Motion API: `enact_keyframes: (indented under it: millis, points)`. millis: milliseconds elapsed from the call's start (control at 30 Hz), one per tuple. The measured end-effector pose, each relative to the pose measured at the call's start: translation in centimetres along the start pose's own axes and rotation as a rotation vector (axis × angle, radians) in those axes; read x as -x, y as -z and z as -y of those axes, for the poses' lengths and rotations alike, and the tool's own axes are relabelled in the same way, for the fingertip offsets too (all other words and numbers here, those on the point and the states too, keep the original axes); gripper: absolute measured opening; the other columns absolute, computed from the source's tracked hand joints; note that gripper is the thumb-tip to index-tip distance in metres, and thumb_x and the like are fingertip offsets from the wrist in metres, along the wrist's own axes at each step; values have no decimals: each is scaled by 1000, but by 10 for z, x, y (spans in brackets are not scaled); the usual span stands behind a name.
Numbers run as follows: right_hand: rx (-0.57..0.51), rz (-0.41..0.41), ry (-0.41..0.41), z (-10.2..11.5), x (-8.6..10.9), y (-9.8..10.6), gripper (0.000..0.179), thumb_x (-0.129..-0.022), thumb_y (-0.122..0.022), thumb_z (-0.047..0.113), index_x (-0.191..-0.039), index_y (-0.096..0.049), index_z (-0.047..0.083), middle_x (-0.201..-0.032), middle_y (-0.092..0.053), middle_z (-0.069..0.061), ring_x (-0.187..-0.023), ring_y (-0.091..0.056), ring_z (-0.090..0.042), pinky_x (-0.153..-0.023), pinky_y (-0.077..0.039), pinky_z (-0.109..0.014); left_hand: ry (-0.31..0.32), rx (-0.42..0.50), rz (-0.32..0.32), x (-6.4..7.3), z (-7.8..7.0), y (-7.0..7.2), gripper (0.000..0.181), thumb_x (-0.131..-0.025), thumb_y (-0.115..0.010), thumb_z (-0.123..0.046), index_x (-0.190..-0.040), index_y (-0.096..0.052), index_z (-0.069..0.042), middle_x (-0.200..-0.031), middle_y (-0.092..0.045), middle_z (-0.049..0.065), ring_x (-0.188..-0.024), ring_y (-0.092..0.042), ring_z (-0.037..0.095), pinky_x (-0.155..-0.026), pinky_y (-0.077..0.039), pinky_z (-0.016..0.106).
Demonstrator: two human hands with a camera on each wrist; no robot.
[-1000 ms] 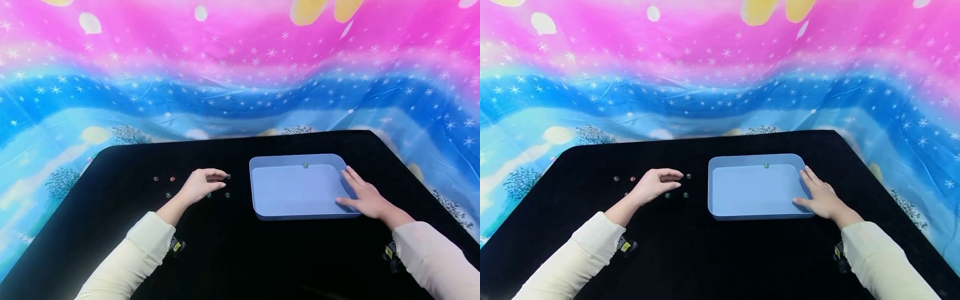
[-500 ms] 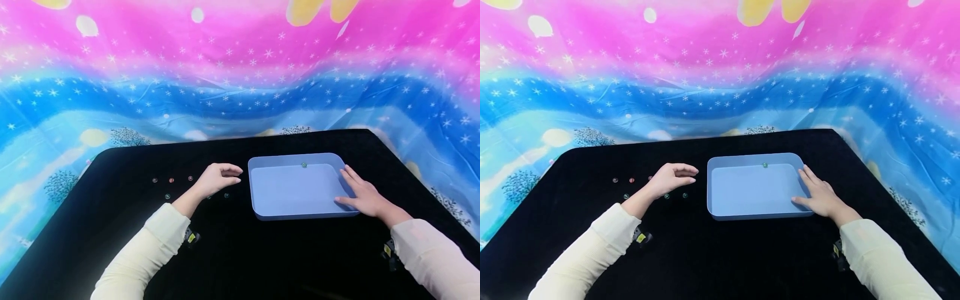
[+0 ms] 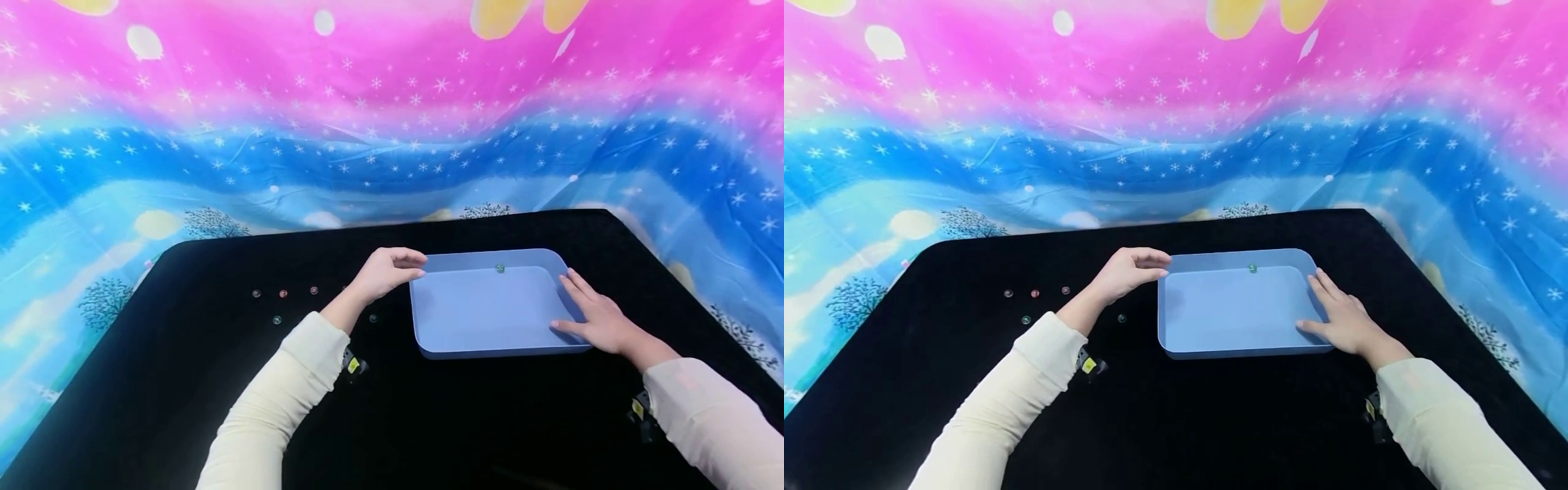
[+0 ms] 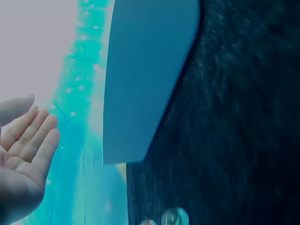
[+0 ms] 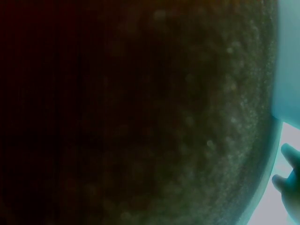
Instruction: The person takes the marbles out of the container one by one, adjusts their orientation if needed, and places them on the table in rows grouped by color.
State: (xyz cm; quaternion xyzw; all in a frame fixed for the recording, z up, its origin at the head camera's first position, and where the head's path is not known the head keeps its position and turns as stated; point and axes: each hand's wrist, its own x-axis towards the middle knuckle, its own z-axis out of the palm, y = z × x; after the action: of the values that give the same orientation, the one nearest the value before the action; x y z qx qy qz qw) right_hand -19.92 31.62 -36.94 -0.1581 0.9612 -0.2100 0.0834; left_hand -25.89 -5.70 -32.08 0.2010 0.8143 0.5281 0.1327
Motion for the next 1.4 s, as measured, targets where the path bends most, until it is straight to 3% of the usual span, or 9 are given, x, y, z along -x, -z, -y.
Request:
enact_keyframes:
  millis: [200,667,1400]
  points:
    - [-9,6,-6,-1,2,1,89,-81,-54,44,-137,-3,-2,-141,10,-19,-124,-2,-42,-89,-12,-62,12,-5,39,-18,-4,-11,33,-81,-62,-18,-111,-58,-6,-110,-57,9,-95,-55,10,-78,-45,27]
    - [-42,-5,-16,-1,5,-1,88,-82,-54,42,-137,-1,0,-141,12,-17,-124,-1,-43,-88,-12,-63,-66,-65,121,-54,-30,-35,28,-80,-62,-20,-107,-61,-12,-99,-61,-4,-89,-55,4,-74,-44,21]
    - [-3,-25,-2,3,2,-2,87,-81,-55,42,-137,-5,-3,-141,8,-18,-123,-5,-44,-88,-14,-62,-110,-98,132,-92,-50,-60,25,-80,-62,-17,-105,-62,-13,-95,-62,-6,-86,-55,4,-70,-44,16]
